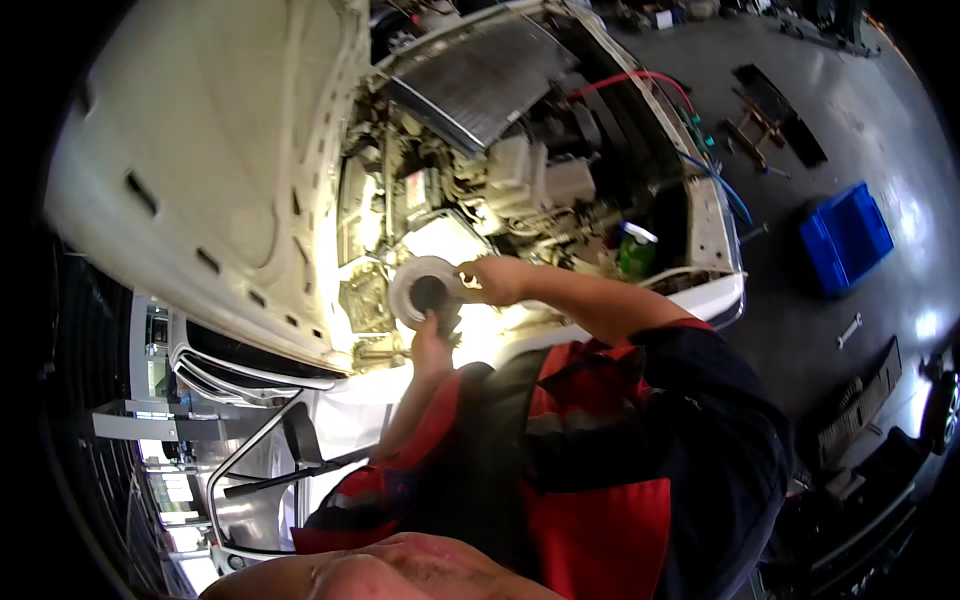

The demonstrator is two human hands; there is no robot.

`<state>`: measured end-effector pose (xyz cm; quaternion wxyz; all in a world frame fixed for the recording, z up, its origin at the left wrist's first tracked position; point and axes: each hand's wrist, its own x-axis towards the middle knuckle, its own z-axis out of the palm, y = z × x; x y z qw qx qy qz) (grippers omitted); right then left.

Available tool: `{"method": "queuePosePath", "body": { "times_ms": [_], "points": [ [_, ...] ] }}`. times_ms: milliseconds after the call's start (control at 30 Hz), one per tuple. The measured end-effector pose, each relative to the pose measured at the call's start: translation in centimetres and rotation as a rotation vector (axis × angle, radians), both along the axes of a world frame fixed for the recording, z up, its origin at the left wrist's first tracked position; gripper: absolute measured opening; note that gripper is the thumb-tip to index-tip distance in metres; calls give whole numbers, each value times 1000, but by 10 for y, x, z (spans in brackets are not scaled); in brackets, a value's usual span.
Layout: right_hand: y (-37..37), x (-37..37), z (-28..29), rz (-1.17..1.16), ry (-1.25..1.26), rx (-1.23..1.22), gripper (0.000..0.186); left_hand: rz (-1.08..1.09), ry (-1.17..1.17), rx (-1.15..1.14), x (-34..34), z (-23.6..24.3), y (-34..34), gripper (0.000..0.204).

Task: The person unfastens components inside a car's engine compartment using a socket wrench. They then position a work light to illuminate the bay and detach parts by hand and with a screwdriver.

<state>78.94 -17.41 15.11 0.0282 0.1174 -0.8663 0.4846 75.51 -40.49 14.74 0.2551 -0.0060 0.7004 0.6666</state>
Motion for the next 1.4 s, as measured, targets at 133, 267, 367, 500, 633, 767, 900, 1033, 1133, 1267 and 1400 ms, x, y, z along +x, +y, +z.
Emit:
{"method": "queuePosePath", "body": {
  "times_ms": [133, 267, 367, 500, 633, 767, 900, 1033, 1133, 1267, 1400],
  "points": [
    [50, -2, -26, -319, -217, -221, 64, 30, 98, -63, -1, -12, 2, 38],
    [106, -8, -25, -667, -536, -641, 92, 87, 237, -168, 19, 10, 26, 37],
    [135, -59, -63, -758, -730, -841, 108, 61, 269, -211, 37, 12, 28, 38],
    [149, -130, -90, -887, -809, -859, 122, 231, 118, -162, 67, 20, 40, 38],
    [149, -177, -91, -1062, -910, -746, 124, 395, 26, -203, 97, 13, 29, 31],
    [165, -207, -132, -1126, -857, -781, 126, 429, 52, -177, 121, 16, 27, 29],
    [158, -199, -106, -1082, -877, -826, 122, 484, 29, -258, 138, 22, 25, 30],
    [175, -192, -129, -1005, -818, -1006, 110, 407, 120, -372, 141, 22, 26, 30],
    [188, -176, -156, -951, -828, -1117, 99, 510, -2, -226, 142, 21, 32, 31],
    [188, -135, -117, -1005, -769, -1095, 85, 477, 57, -255, 145, 19, 30, 32],
    [217, -114, -190, -678, -599, -1367, 68, 376, 77, -230, 132, 27, 45, 34]
  ]
}}
